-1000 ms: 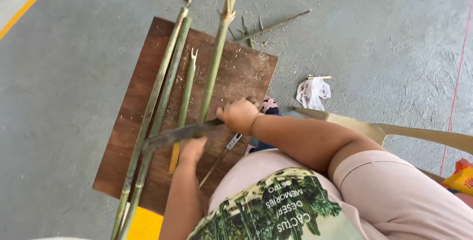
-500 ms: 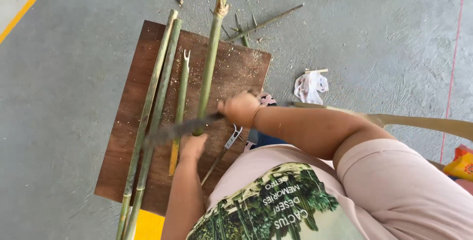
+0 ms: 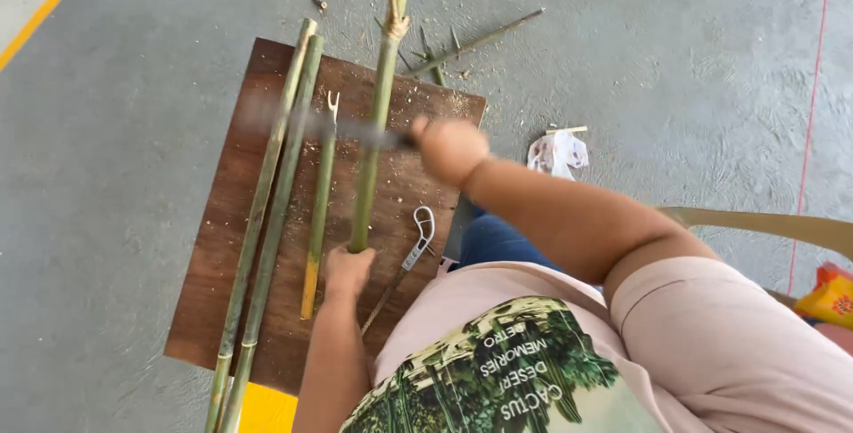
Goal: Cutting and sharpening bamboo poles using a machete.
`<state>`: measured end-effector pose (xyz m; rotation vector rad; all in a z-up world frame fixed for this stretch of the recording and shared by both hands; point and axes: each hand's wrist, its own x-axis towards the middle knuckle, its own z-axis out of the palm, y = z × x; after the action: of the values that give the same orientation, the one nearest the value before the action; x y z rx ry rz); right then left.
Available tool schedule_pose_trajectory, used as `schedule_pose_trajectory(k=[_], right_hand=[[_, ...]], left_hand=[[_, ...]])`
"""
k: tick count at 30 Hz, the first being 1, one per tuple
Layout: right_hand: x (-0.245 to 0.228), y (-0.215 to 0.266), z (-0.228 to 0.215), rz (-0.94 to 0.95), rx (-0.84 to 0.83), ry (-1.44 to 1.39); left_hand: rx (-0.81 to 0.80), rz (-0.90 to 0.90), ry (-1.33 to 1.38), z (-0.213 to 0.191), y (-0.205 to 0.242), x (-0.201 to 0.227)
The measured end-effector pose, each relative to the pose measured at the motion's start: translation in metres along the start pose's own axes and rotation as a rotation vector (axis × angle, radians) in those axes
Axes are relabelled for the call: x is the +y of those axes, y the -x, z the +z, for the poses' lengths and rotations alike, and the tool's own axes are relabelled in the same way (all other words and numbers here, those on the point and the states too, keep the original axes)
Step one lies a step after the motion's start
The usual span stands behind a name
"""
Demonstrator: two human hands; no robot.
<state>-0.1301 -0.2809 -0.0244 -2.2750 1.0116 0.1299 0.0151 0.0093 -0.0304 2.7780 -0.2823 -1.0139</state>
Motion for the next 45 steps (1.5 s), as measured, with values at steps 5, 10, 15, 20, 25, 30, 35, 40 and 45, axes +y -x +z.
schedule_pose_trajectory(k=[5,10,15,20,25,30,35,40,45], right_hand=[[-0.050,0.054,-0.027,-0.481,-0.333,0.383],[0.072,-0.039,-0.016,-0.005,-0.054,0.097],[0.031,-0.004,0.018,-0.094,0.275,0.064],[-0.002,0.038,0.061,-0.731,-0.022,0.520],[0.140,-0.084,-0.004,0.020,0.579,-0.117],[0.127,-0.062,-0.028,0.208,0.514,-0.233],[0.096,-0.017,0.002,0.061,0.574,-0.461],[0.075,0.000,-0.017,-0.055,0.413,-0.445],[0.024,0.016,0.003,-0.140,0.140,-0.192]], left_hand=[[0.069,0.108,0.010,0.007,-0.030,-0.052],[0.010,0.000,0.110,-0.004,0.004,-0.033],[-0.026,0.061,0.110,-0.003,-0.008,-0.006],[0.060,0.221,0.084,0.011,-0.041,-0.061],[-0.014,-0.041,0.136,0.001,0.005,-0.047],[-0.047,0.032,0.122,0.000,-0.009,-0.040],[0.013,0.021,0.071,-0.016,0.014,-0.024],[-0.011,-0.052,0.108,-0.019,0.016,-0.020],[-0.061,-0.122,0.136,-0.024,0.021,-0.008]])
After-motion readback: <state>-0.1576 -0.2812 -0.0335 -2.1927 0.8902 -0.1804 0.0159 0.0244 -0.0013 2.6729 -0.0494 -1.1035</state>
